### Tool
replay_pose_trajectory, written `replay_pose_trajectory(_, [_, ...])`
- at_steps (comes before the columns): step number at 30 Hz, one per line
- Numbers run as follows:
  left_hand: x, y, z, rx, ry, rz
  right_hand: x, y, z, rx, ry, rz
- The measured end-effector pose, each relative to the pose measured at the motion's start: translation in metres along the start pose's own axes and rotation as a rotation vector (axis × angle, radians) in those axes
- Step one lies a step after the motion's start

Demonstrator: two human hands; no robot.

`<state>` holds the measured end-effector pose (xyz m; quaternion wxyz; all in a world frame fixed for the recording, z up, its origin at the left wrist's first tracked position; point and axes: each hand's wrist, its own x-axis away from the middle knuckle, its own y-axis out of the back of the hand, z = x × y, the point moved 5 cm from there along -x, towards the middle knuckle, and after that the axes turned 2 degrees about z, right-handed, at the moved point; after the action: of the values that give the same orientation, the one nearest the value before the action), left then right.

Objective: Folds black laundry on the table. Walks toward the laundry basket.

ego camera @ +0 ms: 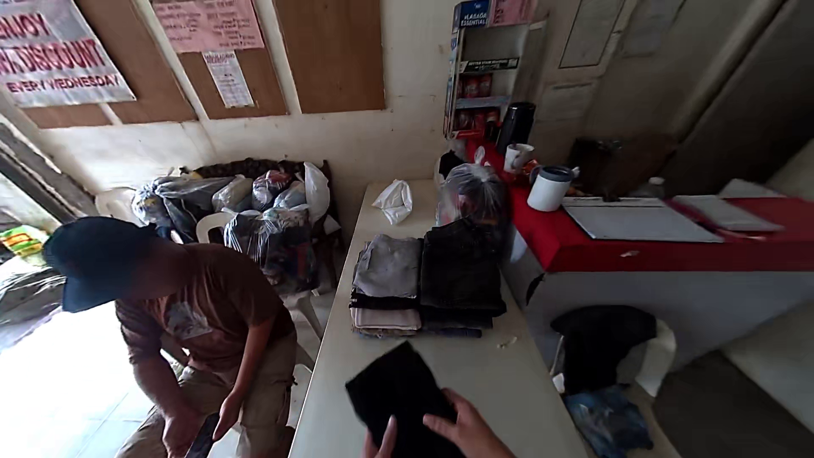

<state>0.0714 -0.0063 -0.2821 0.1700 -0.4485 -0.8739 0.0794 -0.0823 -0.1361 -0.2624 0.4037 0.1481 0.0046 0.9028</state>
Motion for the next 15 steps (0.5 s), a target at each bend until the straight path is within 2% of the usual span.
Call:
replay_pose_trajectory(5, [-0.12, -0.144, -0.149, -0.272, -0.349, 0.235, -0.04, 0.125, 0.138, -0.046, 0.352, -0.386])
replay_pose_trajectory(8, [-0.198, -0.207, -0.191, -0.508, -0.45, 0.246, -0.091, 0.19, 0.171, -0.064, 0.388, -0.541])
replay_pose_trajectory(11, [-0.263, -0.24, -0.171, -0.784, -0.385, 0.232, -0.16, 0.238, 0.152, 0.008, 0.271, -0.596])
replay_pose_trajectory(15, [-0.303, -0.243, -0.083, -1.063, -0.164, 0.179, -0.232, 0.269, 0.076, 0.193, -0.005, -0.499])
